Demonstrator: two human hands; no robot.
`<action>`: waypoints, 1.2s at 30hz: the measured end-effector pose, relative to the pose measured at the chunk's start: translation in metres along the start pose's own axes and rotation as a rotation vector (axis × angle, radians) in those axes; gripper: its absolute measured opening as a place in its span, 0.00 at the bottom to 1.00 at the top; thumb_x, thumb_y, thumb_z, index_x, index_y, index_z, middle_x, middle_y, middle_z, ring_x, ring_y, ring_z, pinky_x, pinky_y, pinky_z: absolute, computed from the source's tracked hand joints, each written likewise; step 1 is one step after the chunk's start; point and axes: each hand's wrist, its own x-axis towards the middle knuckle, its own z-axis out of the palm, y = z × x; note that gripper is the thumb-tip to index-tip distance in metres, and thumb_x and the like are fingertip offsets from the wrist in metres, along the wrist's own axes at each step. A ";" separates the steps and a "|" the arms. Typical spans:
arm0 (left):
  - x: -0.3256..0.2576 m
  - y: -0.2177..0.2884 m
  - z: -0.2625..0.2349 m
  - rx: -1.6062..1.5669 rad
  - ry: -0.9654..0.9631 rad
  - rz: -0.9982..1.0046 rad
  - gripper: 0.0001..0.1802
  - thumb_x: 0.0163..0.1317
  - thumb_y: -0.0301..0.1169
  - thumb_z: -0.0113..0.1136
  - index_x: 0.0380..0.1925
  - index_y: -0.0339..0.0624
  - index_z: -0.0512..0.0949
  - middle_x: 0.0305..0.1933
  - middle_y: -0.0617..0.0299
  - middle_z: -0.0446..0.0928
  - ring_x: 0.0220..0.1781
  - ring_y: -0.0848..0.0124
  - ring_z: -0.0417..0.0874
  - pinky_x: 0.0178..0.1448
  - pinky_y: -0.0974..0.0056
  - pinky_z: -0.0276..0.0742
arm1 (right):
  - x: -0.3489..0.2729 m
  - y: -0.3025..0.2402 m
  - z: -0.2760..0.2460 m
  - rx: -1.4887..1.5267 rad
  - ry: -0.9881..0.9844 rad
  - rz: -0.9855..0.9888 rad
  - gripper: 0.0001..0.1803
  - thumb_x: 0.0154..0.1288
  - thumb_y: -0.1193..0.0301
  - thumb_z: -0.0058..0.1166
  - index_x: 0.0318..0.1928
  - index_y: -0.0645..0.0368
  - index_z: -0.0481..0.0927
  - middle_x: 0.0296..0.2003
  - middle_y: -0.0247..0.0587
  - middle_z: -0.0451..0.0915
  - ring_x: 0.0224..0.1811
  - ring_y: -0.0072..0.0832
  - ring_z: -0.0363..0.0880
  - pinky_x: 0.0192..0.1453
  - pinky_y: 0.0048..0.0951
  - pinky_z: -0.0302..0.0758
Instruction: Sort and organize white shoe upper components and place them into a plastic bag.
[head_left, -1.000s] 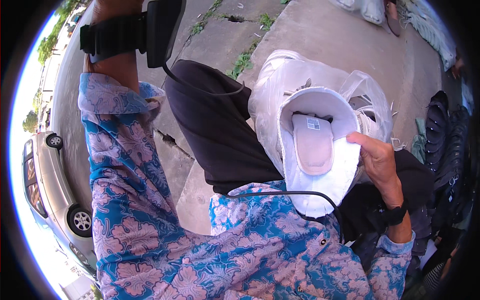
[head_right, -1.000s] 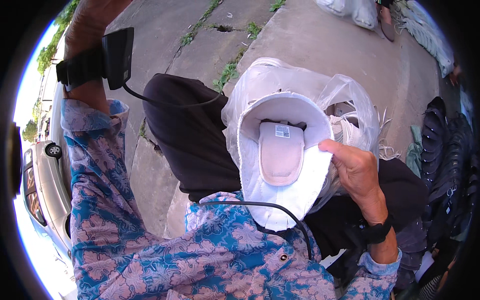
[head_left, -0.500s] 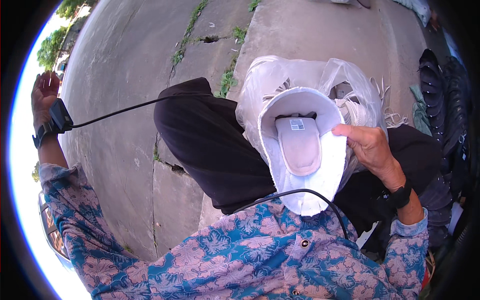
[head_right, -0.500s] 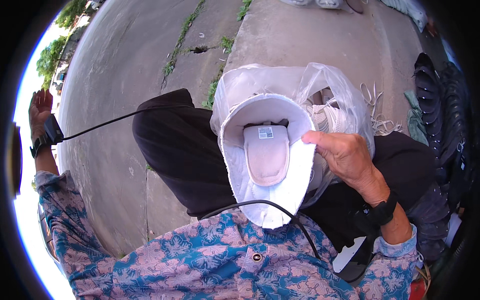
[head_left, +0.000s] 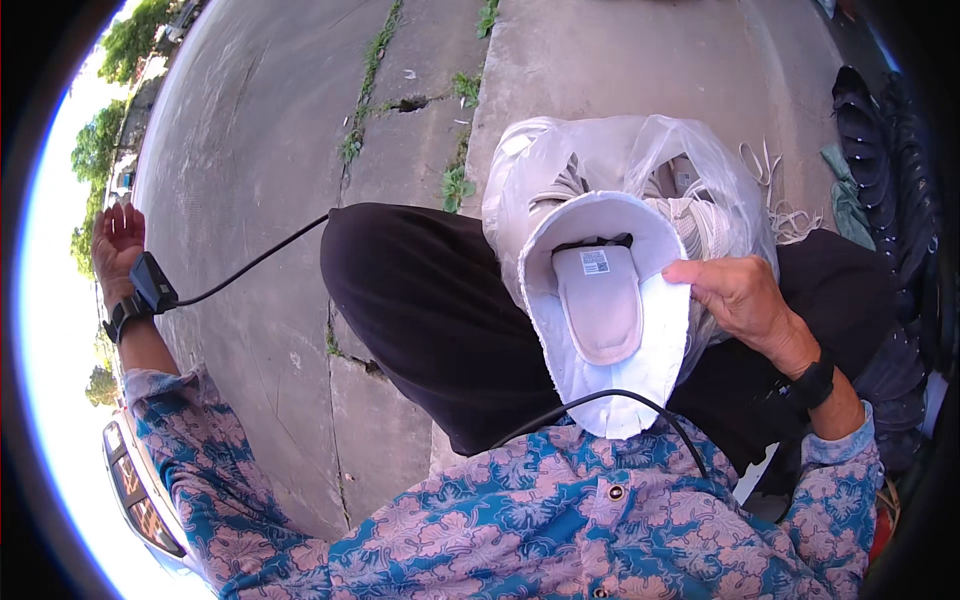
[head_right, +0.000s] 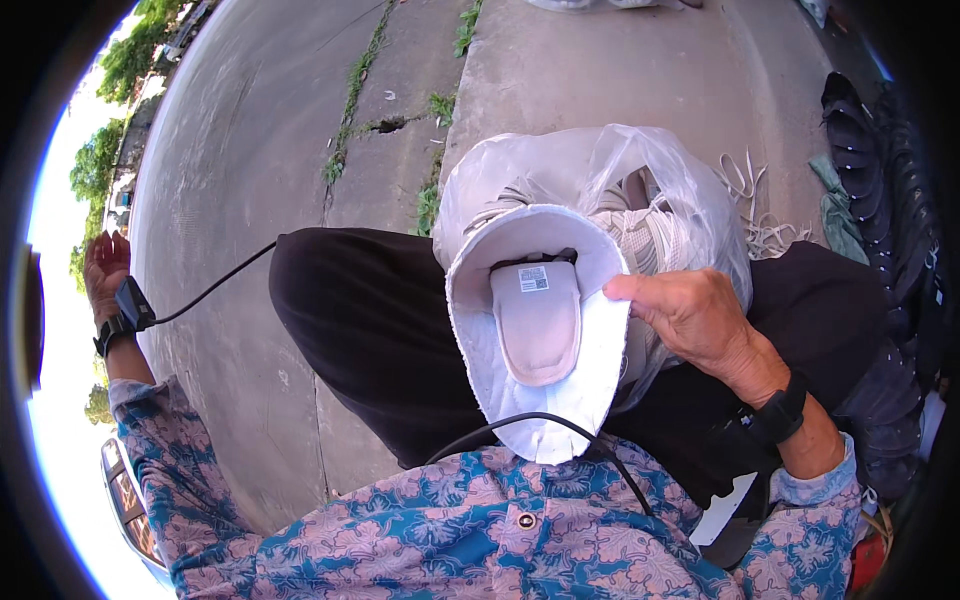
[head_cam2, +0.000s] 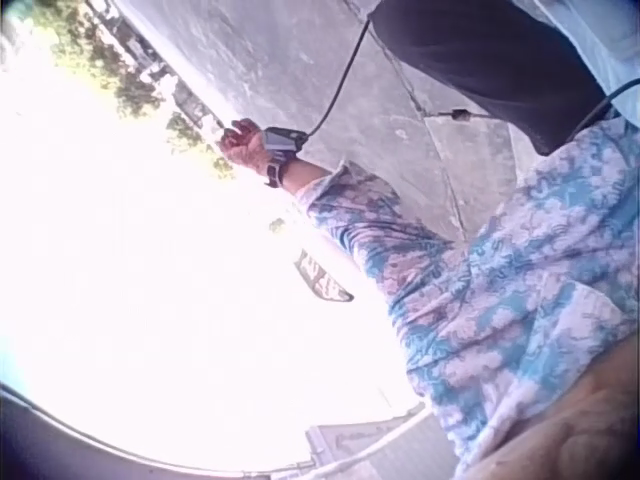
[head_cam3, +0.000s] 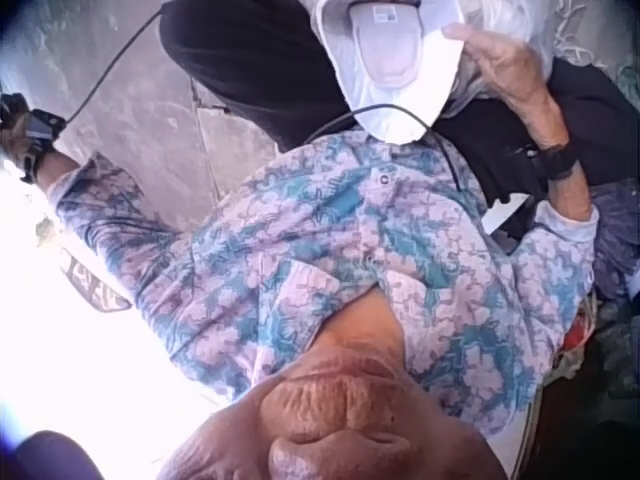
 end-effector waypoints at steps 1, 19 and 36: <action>-0.004 0.027 -0.020 0.053 0.036 0.020 0.07 0.62 0.31 0.60 0.32 0.37 0.78 0.37 0.56 0.82 0.44 0.57 0.82 0.50 0.54 0.78 | -0.001 0.004 0.000 0.002 0.005 -0.020 0.12 0.55 0.76 0.60 0.42 0.51 0.84 0.30 0.44 0.84 0.31 0.36 0.85 0.33 0.29 0.80; -0.324 -0.293 0.308 1.152 -1.277 0.473 0.41 0.37 0.34 0.77 0.54 0.37 0.70 0.50 0.48 0.68 0.52 0.52 0.73 0.55 0.56 0.73 | -0.005 0.005 -0.002 -0.046 -0.009 0.004 0.10 0.58 0.69 0.61 0.42 0.47 0.84 0.28 0.39 0.84 0.28 0.35 0.83 0.28 0.31 0.77; -0.317 -0.391 0.341 1.394 -0.866 0.469 0.14 0.47 0.30 0.67 0.35 0.40 0.76 0.38 0.51 0.74 0.39 0.52 0.80 0.42 0.53 0.77 | -0.022 -0.002 -0.017 -0.093 -0.105 -0.068 0.33 0.53 0.72 0.64 0.62 0.53 0.71 0.21 0.43 0.79 0.19 0.37 0.78 0.23 0.35 0.73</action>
